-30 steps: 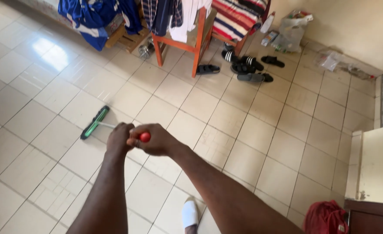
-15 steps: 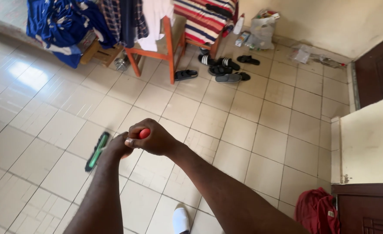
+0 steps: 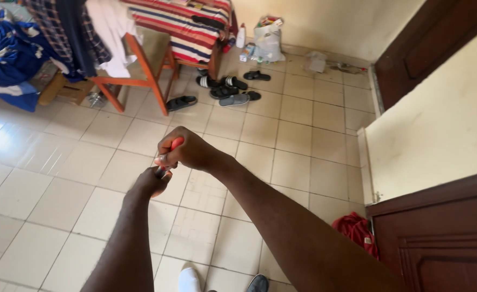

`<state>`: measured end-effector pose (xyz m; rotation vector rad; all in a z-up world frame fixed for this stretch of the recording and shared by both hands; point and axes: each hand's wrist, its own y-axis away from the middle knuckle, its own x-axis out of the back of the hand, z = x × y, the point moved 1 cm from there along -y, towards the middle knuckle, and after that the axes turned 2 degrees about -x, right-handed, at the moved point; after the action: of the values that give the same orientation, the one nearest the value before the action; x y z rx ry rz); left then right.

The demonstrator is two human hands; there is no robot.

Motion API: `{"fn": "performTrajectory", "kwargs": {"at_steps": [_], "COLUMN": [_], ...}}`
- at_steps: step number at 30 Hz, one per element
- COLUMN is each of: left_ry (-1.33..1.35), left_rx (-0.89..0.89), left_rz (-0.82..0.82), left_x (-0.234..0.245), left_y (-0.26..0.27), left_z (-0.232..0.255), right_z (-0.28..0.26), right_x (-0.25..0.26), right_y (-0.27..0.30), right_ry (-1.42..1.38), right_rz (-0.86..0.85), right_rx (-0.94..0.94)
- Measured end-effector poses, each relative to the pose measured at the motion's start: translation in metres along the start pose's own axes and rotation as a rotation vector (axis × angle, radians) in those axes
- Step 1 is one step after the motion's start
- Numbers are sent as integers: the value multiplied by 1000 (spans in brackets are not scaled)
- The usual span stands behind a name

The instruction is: Sweeping the floor with a broom and then folding a shirt.

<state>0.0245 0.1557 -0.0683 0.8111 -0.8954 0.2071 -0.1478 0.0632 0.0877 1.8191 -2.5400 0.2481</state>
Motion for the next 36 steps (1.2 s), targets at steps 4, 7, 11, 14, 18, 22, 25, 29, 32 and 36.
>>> {"fn": "performTrajectory", "kwargs": {"at_steps": [4, 7, 11, 14, 18, 22, 25, 29, 32, 36], "left_ry": [-24, -17, 48, 123, 151, 142, 206, 217, 169, 62], "left_rx": [-68, -136, -292, -348, -359, -372, -309, -310, -287, -268], "left_rz": [1, -24, 44, 106, 161, 202, 208, 327, 359, 275], "left_x": [-23, -43, -63, -60, -51, -40, -19, 4, 10, 7], "left_y": [6, 10, 7, 27, 26, -14, -9, -34, -63, -99], "left_z": [62, 100, 152, 180, 200, 193, 193, 190, 172, 155], "right_z": [-16, -30, -55, -61, -56, -62, -68, -62, -40, 37], "right_x": [43, 73, 117, 133, 144, 144, 138, 145, 151, 171], "right_y": [46, 77, 103, 110, 101, 81, 67, 35, 9, -28], "right_ry": [11, -24, 68, 50, 30, 3, -19, -218, -276, -301], "right_rz": [46, 81, 112, 128, 186, 206, 295, 403, 394, 366], "right_rx": [-71, -75, -81, -76, -59, -27, 126, 126, 39, -26]}}
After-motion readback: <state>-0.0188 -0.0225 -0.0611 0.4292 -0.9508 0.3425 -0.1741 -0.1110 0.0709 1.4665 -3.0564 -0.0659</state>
